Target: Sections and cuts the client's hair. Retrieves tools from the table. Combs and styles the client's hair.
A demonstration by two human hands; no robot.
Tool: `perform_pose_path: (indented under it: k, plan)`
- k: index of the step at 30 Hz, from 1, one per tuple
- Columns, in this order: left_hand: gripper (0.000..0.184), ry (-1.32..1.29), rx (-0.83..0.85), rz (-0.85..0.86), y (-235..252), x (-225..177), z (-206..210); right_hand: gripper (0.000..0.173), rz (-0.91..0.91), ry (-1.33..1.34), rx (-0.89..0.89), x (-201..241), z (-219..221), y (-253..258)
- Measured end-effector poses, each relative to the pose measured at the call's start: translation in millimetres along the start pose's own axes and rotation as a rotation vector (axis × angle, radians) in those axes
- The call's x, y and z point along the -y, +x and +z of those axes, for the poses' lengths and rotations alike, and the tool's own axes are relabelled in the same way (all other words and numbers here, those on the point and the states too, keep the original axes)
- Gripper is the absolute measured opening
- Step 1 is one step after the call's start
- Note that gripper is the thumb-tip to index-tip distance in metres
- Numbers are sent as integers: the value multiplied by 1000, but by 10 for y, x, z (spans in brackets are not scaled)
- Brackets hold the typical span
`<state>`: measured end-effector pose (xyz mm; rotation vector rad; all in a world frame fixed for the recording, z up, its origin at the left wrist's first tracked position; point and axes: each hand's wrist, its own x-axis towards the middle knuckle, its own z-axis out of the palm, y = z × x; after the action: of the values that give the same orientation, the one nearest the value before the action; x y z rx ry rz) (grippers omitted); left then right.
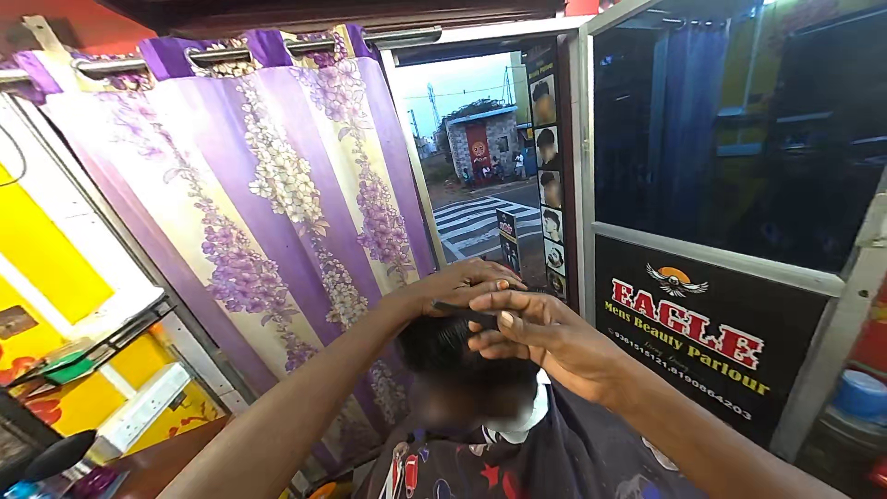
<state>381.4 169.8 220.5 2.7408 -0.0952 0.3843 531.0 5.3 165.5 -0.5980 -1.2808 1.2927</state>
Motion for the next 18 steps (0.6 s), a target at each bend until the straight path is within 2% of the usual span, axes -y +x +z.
perform_pose_path:
  k: [3, 7, 9, 11, 13, 15, 16, 17, 18]
  plan:
    - [29, -2, -10, -108, -35, -138, -25, 25, -17, 0, -38, 16, -40, 149]
    - [28, -80, 21, -201, -28, -308, -124, 23, -20, 7, -72, 85, -50, 240]
    - [28, -199, -18, -206, -41, -310, -156, 22, -2, 0, -76, 106, -47, 272]
    - [36, -243, -126, -205, -112, -216, -213, 22, 6, -31, -68, 115, -47, 300]
    - [44, -225, -417, -186, -263, -95, -225, 23, 17, -52, -72, 130, -42, 318]
    - [44, -235, -919, -169, -505, -125, -100, 23, 28, -51, -79, 142, -44, 334]
    - [43, -168, -1144, -106, -641, -186, 20, 22, 35, -52, -81, 151, -50, 345]
    - [42, -58, -1303, 3, -760, -252, 180, 23, 42, -55, -83, 160, -54, 354]
    - [43, 57, -1324, 121, -884, -327, 401, 22, 52, -55, -87, 173, -52, 359]
